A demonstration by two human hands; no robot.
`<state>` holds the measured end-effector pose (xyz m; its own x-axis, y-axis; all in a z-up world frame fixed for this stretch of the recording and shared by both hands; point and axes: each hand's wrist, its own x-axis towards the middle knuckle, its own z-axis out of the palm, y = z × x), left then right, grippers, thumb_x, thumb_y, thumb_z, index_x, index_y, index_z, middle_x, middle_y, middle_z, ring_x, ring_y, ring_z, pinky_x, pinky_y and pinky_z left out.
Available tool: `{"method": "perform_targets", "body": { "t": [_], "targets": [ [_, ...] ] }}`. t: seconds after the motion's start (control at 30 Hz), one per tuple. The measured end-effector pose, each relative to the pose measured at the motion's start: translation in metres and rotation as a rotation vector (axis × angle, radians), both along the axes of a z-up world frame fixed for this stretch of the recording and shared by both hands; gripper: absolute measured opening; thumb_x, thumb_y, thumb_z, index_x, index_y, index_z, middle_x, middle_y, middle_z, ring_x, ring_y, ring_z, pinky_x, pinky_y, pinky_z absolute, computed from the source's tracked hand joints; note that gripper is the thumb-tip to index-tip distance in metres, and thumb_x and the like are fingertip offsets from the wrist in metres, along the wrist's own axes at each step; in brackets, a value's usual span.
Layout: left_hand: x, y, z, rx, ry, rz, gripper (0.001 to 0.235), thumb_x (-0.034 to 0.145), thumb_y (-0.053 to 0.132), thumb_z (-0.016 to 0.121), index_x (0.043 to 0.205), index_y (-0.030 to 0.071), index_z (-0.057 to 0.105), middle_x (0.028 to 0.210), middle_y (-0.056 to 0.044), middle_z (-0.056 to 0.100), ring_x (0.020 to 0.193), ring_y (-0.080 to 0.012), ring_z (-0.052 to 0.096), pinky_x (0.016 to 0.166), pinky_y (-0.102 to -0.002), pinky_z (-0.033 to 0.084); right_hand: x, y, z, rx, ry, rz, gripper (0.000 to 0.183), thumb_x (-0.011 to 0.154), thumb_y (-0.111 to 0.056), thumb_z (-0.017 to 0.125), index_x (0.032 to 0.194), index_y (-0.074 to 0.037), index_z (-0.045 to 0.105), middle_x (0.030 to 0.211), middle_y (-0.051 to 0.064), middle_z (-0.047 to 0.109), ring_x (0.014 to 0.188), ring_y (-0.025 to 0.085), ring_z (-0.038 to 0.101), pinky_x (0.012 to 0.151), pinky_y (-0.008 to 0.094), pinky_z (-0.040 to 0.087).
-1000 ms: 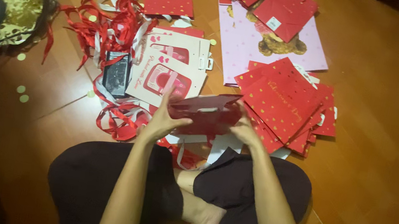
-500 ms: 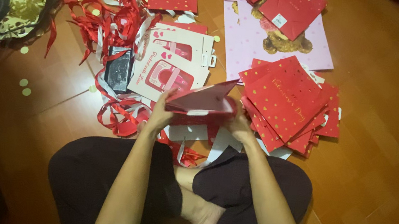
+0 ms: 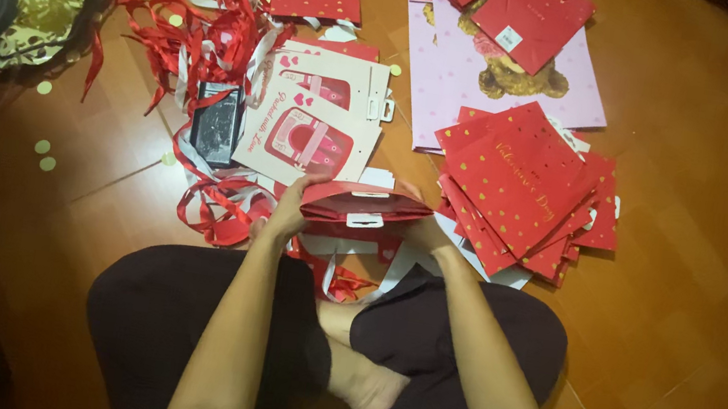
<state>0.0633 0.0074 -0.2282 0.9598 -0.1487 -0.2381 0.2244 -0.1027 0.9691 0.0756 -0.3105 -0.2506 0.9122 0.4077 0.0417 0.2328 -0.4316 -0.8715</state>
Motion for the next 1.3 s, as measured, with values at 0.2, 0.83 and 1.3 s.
{"method": "perform_targets", "body": {
  "t": [0.2, 0.83, 1.3],
  "targets": [
    [-0.002, -0.002, -0.002, -0.178, -0.012, -0.006, 0.062, 0.074, -0.006, 0.066, 0.135, 0.004, 0.061, 0.118, -0.007, 0.075, 0.105, -0.0136, 0.07, 0.086, -0.03, 0.056, 0.003, 0.003, 0.018, -0.077, 0.372, 0.0, 0.047, 0.088, -0.022, 0.08, 0.129, -0.006, 0.064, 0.115, 0.007, 0.072, 0.102, 0.02, 0.067, 0.091, 0.037, 0.054],
    [0.008, -0.008, -0.021, -0.127, 0.041, 0.459, 0.032, 0.092, 0.021, 0.076, 0.113, -0.001, 0.066, 0.093, -0.009, 0.074, 0.079, -0.0131, 0.067, 0.069, -0.029, 0.053, -0.02, 0.033, 0.069, 0.4, 0.376, -0.265, 0.06, 0.092, -0.008, 0.067, 0.149, -0.009, 0.045, 0.123, 0.006, 0.07, 0.096, 0.014, 0.068, 0.08, 0.027, 0.054],
    [-0.005, -0.03, 0.006, 0.322, -0.288, 0.306, 0.039, 0.098, 0.026, 0.067, 0.133, 0.008, 0.065, 0.121, -0.017, 0.074, 0.113, -0.0316, 0.072, 0.089, -0.041, 0.057, -0.047, -0.006, 0.134, 0.716, -0.28, -0.781, 0.048, 0.103, -0.009, 0.064, 0.149, -0.001, 0.052, 0.156, 0.01, 0.052, 0.148, 0.019, 0.045, 0.126, 0.038, 0.033]
  ]
}}
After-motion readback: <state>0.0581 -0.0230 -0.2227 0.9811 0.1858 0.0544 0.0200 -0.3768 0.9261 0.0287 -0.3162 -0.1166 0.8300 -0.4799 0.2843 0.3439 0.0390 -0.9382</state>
